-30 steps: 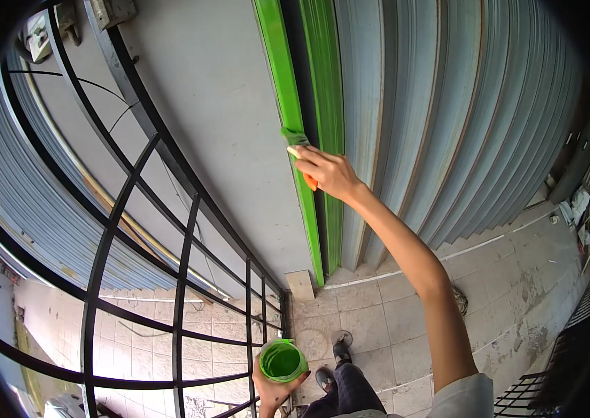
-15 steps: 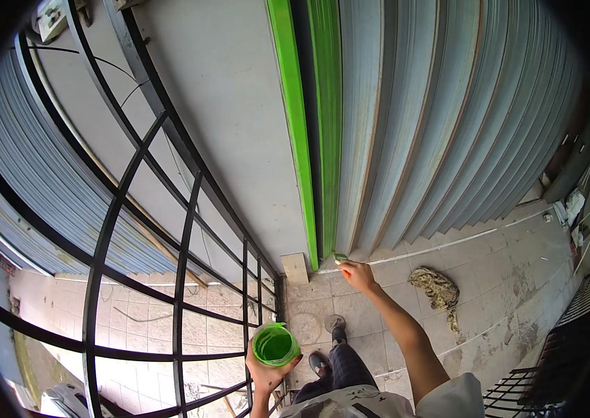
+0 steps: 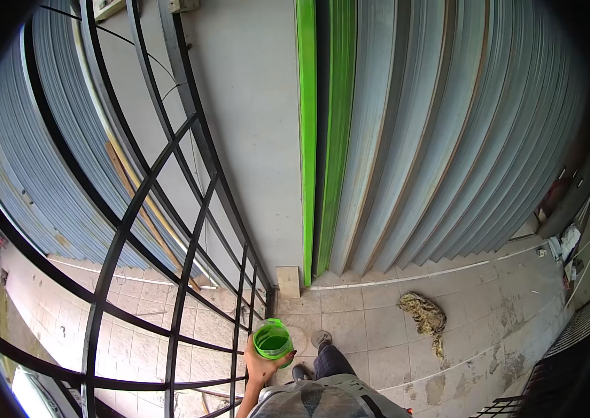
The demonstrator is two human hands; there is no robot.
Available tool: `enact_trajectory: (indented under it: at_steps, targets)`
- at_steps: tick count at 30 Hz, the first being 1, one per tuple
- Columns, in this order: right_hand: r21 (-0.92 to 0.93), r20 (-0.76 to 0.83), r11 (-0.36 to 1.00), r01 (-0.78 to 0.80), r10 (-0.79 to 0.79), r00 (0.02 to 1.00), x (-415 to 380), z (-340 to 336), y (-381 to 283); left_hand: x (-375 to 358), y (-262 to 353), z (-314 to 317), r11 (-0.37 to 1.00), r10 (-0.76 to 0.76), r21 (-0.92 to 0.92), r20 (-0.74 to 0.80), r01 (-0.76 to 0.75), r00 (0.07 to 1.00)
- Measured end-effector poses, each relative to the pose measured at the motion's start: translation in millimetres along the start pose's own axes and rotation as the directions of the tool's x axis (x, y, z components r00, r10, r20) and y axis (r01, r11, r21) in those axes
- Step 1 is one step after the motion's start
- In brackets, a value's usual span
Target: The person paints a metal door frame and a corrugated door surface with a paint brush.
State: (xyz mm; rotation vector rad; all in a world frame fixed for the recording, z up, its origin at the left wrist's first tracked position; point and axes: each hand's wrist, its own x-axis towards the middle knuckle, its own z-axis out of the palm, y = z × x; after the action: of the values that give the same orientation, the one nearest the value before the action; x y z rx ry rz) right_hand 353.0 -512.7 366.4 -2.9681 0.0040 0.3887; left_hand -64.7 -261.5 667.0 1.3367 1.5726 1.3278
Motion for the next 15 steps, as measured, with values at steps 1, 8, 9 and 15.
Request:
enact_trajectory:
  at_steps: [1,8,9,15]
  targets:
    - [0.045,-0.003,0.999,0.024,-0.024,1.0,-1.3,0.5,-12.6,3.5,6.7,2.2,1.0,0.004,-0.012,0.012,-0.003,1.0]
    - [0.538,-0.019,0.802,0.26,-0.298,0.954,-30.8,15.0,-192.8,17.2,15.5,15.7,0.998,0.067,0.007,0.084,-0.067,0.994]
    - [0.645,-0.098,0.671,0.365,-0.401,0.911,-35.3,15.6,-218.9,15.8,19.2,16.7,0.997,0.07,0.011,0.077,-0.071,0.995]
    - [0.849,-0.099,0.357,0.39,-0.618,0.78,-68.7,-7.8,-312.5,3.0,-14.0,17.9,0.993,0.079,-0.096,0.062,-0.073,0.995]
